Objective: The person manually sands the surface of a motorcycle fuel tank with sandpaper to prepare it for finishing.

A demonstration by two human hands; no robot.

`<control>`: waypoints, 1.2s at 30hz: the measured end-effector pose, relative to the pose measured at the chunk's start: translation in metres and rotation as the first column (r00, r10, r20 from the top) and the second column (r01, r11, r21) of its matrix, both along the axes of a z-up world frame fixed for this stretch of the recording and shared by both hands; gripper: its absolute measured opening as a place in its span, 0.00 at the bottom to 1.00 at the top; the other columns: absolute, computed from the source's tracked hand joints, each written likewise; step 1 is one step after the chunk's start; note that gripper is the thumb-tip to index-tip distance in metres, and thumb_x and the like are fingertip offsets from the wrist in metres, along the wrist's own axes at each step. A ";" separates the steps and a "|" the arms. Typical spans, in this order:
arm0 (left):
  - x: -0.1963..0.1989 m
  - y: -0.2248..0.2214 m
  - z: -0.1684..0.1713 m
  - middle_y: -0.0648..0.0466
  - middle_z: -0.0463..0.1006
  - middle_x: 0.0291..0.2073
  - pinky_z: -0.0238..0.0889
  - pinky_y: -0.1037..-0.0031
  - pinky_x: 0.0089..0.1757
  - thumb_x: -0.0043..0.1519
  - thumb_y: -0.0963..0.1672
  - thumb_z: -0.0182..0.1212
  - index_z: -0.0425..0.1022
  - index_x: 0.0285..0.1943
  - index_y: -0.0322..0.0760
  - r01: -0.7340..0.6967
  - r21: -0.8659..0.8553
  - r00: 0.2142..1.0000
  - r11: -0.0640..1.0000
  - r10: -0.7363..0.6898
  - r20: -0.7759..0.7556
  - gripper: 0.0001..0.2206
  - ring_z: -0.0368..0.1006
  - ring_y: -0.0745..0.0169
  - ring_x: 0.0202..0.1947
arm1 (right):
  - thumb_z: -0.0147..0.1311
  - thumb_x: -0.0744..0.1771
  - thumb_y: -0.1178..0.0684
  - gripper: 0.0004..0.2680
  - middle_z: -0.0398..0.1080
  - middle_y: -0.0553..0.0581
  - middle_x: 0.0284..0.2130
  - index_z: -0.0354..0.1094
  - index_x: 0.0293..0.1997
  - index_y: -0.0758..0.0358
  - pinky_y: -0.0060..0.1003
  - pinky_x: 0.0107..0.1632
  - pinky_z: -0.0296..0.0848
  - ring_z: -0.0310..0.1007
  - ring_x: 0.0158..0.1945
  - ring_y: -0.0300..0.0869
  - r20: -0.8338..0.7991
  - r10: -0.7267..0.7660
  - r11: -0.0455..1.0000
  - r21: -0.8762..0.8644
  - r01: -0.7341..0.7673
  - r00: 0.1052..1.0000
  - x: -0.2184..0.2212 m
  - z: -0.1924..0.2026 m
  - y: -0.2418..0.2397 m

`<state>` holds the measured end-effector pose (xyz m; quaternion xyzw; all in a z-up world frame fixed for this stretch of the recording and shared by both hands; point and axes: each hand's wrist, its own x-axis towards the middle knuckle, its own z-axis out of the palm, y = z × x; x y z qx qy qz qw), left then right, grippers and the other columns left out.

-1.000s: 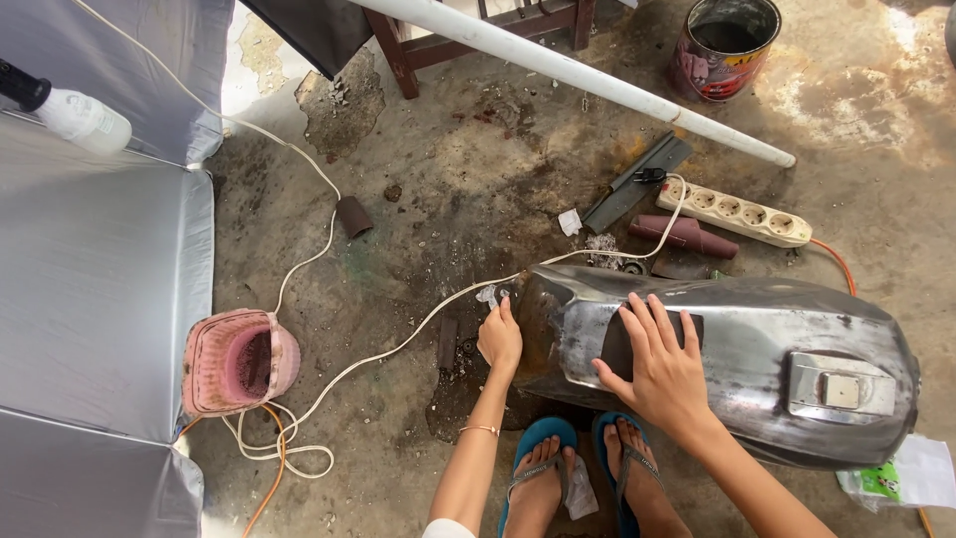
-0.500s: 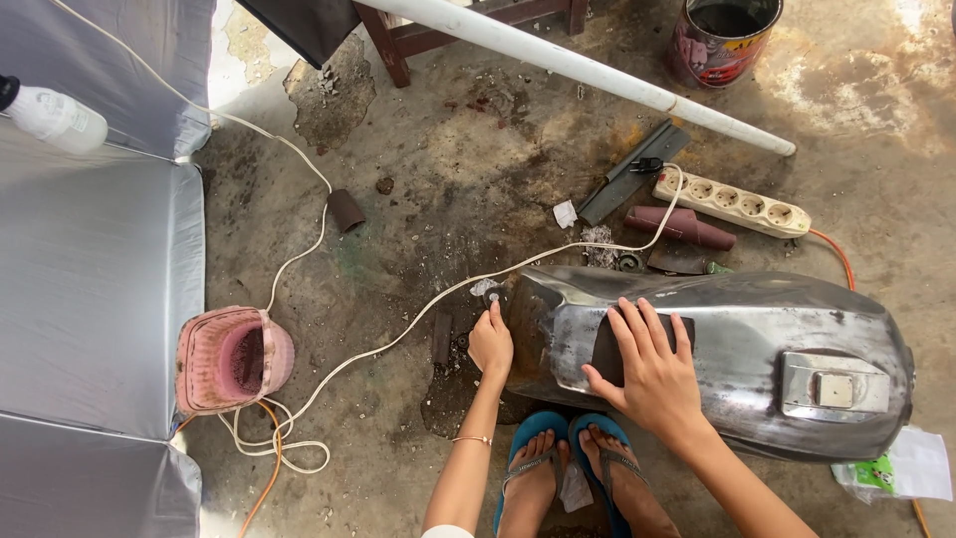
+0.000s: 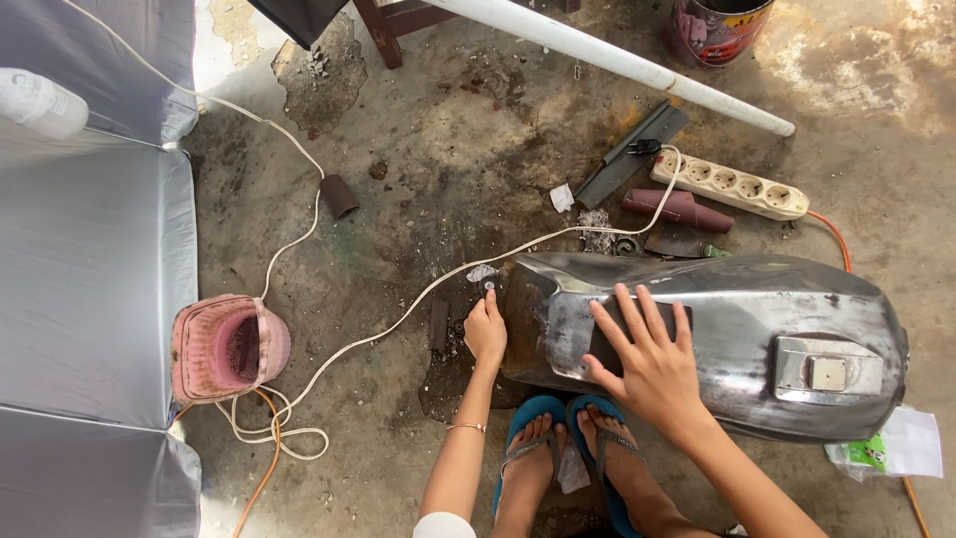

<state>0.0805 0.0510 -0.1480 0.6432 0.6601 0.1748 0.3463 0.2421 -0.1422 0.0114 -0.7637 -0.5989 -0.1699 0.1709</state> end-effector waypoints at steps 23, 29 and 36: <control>0.001 -0.005 0.003 0.33 0.79 0.24 0.70 0.47 0.36 0.71 0.58 0.36 0.70 0.32 0.37 0.095 0.175 0.988 0.980 -0.072 -0.134 0.28 0.79 0.30 0.33 | 0.44 0.65 0.24 0.27 0.61 0.55 0.70 0.60 0.72 0.37 0.63 0.73 0.44 0.55 0.75 0.50 0.018 -0.020 0.990 -0.142 0.022 1.000 0.007 -0.003 0.034; 0.001 -0.008 0.007 0.33 0.79 0.24 0.70 0.47 0.36 0.71 0.58 0.36 0.70 0.32 0.37 0.094 0.169 0.989 0.981 -0.072 -0.130 0.28 0.79 0.30 0.33 | 0.36 0.70 0.25 0.30 0.59 0.62 0.73 0.54 0.79 0.48 0.66 0.75 0.41 0.53 0.77 0.56 -0.116 -0.355 0.921 -0.215 0.325 0.928 0.079 -0.004 -0.024; 0.001 -0.007 0.007 0.35 0.79 0.23 0.71 0.49 0.35 0.71 0.58 0.36 0.70 0.31 0.38 0.093 0.190 0.988 0.977 -0.067 -0.138 0.28 0.80 0.33 0.31 | 0.39 0.68 0.24 0.33 0.59 0.66 0.73 0.57 0.74 0.64 0.64 0.76 0.41 0.51 0.79 0.54 -0.028 -0.210 0.963 -0.176 0.202 0.977 0.024 0.001 0.015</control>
